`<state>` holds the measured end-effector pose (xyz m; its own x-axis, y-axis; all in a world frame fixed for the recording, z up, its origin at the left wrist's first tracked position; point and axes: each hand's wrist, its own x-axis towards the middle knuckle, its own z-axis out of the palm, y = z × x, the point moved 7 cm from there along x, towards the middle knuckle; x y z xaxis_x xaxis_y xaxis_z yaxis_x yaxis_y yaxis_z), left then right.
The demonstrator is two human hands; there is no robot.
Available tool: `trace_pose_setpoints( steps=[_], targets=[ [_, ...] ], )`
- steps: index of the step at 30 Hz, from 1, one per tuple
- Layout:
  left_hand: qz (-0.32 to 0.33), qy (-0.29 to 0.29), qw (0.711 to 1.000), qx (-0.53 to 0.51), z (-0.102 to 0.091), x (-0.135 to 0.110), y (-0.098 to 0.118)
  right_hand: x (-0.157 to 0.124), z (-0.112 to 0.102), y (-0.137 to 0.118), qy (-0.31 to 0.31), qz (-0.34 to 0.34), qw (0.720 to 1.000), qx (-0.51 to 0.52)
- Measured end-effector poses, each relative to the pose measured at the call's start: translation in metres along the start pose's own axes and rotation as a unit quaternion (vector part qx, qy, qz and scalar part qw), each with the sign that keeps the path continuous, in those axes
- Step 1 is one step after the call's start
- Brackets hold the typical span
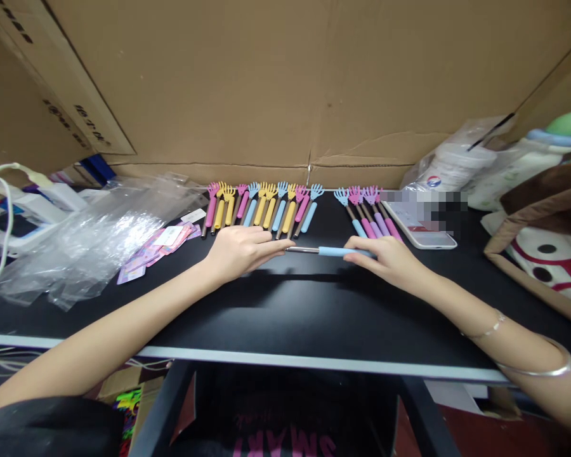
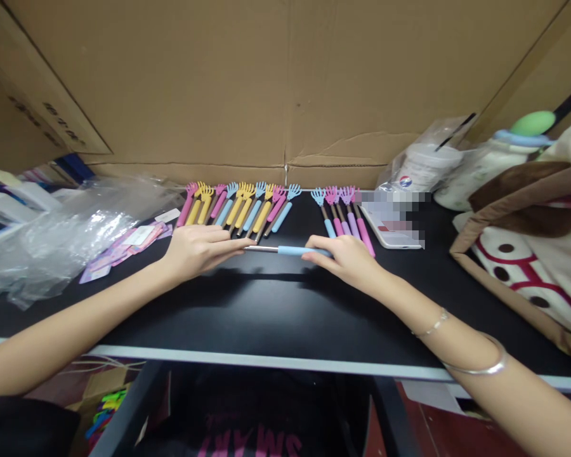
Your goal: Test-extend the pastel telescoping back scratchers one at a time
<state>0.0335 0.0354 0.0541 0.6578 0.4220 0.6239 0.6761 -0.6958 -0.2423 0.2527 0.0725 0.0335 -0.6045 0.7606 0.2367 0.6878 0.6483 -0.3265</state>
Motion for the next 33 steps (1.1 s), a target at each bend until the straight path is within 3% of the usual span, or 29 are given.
trace_pose_setpoints(
  steps=[7,14,17,22,25,33],
  targets=[
    [-0.024,0.000,0.998,-0.058,0.007,-0.005,-0.002,-0.003,-0.009,-0.007,0.046,-0.019,0.997,-0.052],
    [-0.100,-0.050,0.979,-0.168,0.023,-0.008,-0.013,-0.008,-0.017,-0.016,0.111,-0.053,0.984,-0.128],
    [-0.148,-0.089,0.956,-0.237,0.032,-0.010,-0.017,-0.010,-0.020,-0.019,0.134,-0.059,0.976,-0.159],
    [-0.213,-0.180,0.883,-0.377,0.046,-0.012,-0.014,-0.014,-0.026,-0.028,0.173,-0.092,0.961,-0.197],
    [-0.225,-0.196,0.859,-0.416,0.046,-0.011,-0.011,-0.016,-0.029,-0.034,0.188,-0.113,0.952,-0.215],
    [-0.217,-0.182,0.884,-0.371,0.046,-0.009,-0.012,-0.011,-0.027,-0.024,0.166,-0.086,0.960,-0.210]
  ],
)
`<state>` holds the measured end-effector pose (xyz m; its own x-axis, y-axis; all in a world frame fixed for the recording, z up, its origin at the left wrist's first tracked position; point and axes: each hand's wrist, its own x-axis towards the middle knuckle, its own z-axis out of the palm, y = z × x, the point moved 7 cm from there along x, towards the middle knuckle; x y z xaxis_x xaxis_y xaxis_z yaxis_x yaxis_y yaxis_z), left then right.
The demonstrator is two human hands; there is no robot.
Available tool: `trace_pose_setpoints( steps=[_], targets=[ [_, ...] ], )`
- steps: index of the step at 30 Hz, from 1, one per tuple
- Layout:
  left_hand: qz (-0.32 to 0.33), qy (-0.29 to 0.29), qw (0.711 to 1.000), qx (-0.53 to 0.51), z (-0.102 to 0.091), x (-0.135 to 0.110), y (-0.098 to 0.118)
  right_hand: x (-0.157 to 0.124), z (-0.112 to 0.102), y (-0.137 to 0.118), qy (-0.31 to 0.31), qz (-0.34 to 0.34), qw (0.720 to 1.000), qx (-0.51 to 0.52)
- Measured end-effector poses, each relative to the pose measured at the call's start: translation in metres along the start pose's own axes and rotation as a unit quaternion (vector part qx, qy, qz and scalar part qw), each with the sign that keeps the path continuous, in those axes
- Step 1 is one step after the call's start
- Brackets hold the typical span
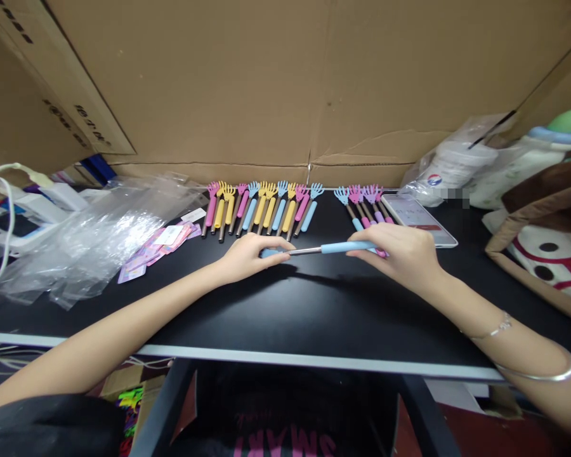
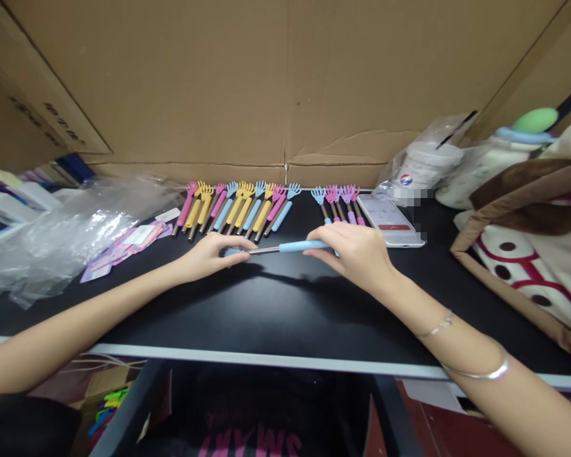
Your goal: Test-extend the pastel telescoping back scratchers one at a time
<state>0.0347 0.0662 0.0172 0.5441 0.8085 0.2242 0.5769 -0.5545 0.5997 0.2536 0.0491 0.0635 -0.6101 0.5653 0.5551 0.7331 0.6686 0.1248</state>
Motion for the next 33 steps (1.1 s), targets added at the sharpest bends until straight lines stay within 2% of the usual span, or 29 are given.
trace_pose_setpoints(
  steps=[4,9,12,16,19,26,33],
  targets=[
    [0.004,0.000,1.000,-0.014,-0.004,0.002,0.003,0.002,-0.002,0.002,-0.001,0.014,1.000,0.016],
    [0.003,0.064,0.997,-0.034,-0.025,0.004,0.005,0.003,-0.007,0.005,0.009,0.039,0.998,0.051],
    [-0.027,0.071,0.994,-0.076,-0.032,0.004,-0.004,0.002,-0.009,0.010,0.017,0.071,0.996,0.052],
    [-0.079,0.007,0.985,-0.152,-0.024,0.006,-0.017,0.001,-0.010,0.016,0.025,0.090,0.995,0.045],
    [-0.081,-0.017,0.983,-0.161,-0.019,0.005,-0.018,0.000,-0.006,0.016,0.022,0.079,0.995,0.053],
    [-0.074,0.026,0.991,-0.107,-0.024,0.002,-0.011,-0.002,0.003,0.017,0.031,0.061,0.991,0.118],
    [-0.048,0.061,0.994,-0.075,-0.022,0.001,-0.012,-0.003,0.011,0.025,-0.003,0.116,0.975,0.192]
  ],
)
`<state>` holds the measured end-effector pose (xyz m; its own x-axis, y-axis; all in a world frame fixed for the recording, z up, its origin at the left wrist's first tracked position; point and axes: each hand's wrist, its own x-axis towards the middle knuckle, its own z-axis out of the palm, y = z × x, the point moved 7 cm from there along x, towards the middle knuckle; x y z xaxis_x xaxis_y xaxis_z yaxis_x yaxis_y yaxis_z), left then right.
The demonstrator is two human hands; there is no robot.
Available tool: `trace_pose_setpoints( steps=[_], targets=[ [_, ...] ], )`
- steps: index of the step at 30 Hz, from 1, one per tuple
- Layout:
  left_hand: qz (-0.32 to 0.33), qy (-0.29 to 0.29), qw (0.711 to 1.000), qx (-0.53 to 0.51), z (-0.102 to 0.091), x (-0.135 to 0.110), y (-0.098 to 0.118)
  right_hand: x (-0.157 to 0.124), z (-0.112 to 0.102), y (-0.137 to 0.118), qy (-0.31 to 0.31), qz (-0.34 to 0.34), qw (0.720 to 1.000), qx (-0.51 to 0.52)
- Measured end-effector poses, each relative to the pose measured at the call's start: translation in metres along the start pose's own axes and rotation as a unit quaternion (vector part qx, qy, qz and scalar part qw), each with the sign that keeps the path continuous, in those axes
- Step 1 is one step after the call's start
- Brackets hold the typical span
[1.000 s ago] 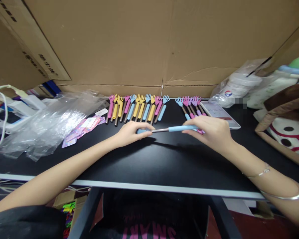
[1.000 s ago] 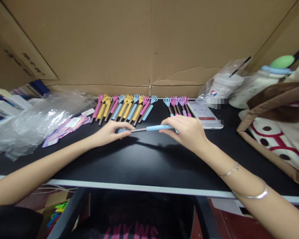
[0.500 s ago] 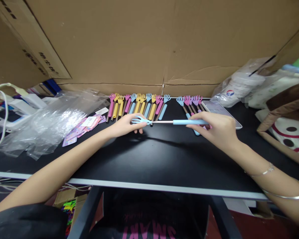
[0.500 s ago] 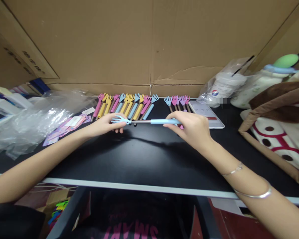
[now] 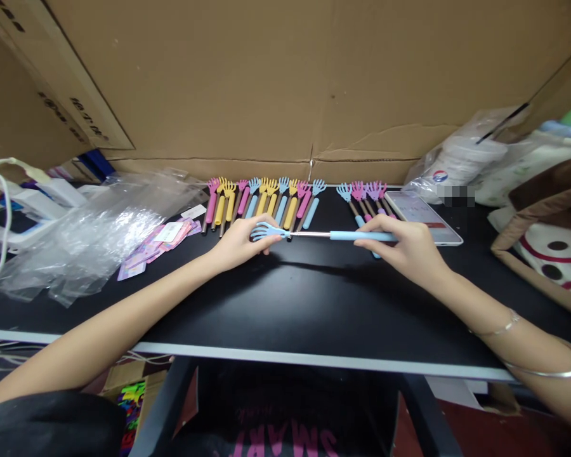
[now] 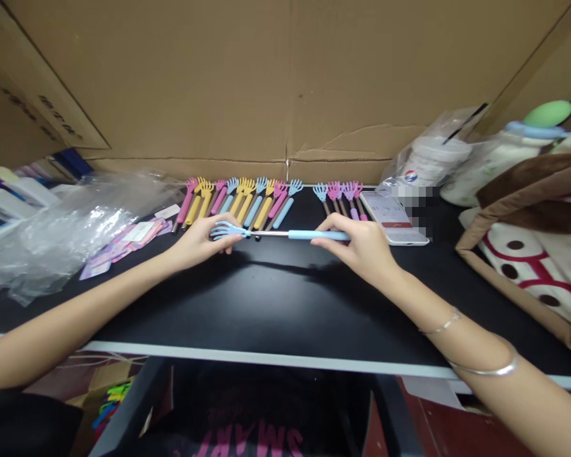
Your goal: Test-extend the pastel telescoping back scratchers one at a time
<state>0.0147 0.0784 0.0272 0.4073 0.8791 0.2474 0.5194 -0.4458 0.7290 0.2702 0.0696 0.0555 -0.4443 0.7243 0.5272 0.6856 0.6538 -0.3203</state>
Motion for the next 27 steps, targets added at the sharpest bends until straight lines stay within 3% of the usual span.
trace_pose_setpoints(
  steps=[11,22,27],
  targets=[
    [0.115,0.092,0.968,0.201,-0.008,-0.007,0.012,0.003,0.018,0.004,-0.118,0.055,0.990,0.061],
    [0.216,0.136,0.929,0.270,-0.005,-0.017,0.026,0.001,0.028,-0.007,-0.208,0.073,0.968,0.118],
    [0.204,0.142,0.926,0.284,-0.003,-0.018,0.029,0.001,0.029,-0.004,-0.201,0.077,0.969,0.121]
  ],
)
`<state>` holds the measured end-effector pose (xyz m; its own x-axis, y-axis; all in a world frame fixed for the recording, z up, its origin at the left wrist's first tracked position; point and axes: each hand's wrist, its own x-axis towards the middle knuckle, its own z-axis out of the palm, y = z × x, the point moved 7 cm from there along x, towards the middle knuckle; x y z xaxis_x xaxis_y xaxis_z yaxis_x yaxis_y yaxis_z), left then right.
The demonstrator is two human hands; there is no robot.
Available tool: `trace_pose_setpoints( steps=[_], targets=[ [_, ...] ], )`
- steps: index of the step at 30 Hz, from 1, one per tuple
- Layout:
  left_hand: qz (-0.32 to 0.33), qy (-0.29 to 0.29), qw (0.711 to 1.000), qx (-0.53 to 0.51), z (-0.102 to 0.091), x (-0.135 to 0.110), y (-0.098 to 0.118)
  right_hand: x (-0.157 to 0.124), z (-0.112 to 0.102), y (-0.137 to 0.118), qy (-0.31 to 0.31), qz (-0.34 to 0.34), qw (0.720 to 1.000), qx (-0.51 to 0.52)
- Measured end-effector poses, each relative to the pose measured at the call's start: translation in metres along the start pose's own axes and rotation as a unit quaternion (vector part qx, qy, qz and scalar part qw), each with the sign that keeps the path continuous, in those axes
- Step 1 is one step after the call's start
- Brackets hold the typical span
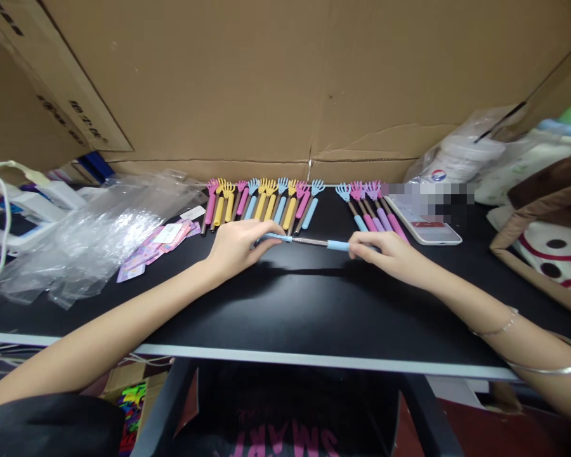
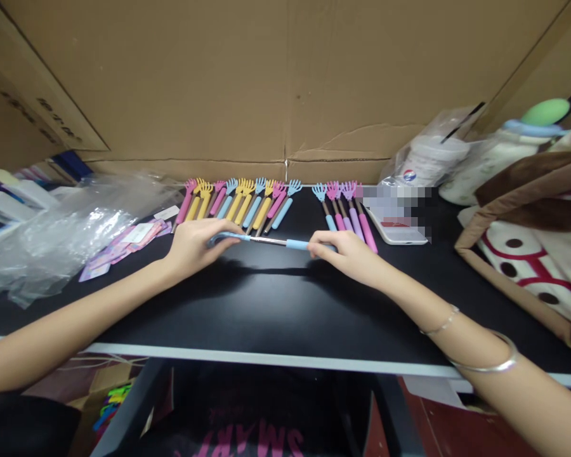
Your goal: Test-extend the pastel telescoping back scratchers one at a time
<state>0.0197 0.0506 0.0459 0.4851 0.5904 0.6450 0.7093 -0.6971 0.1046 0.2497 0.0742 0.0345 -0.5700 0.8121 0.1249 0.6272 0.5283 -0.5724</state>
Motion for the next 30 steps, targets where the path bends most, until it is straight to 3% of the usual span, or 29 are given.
trace_pose_setpoints(
  steps=[8,14,23,30],
  targets=[
    [-0.106,-0.078,0.989,-0.065,0.015,0.000,-0.015,-0.002,-0.003,0.006,0.035,0.023,0.998,-0.048],
    [-0.197,-0.172,0.933,-0.249,0.032,-0.003,-0.019,-0.005,-0.008,0.004,0.086,0.006,0.986,-0.140],
    [-0.228,-0.223,0.868,-0.382,0.042,-0.005,-0.013,-0.012,-0.015,-0.005,0.164,-0.042,0.952,-0.254],
    [-0.235,-0.238,0.860,-0.386,0.041,-0.004,-0.012,-0.014,-0.017,-0.010,0.190,-0.060,0.941,-0.273]
  ],
)
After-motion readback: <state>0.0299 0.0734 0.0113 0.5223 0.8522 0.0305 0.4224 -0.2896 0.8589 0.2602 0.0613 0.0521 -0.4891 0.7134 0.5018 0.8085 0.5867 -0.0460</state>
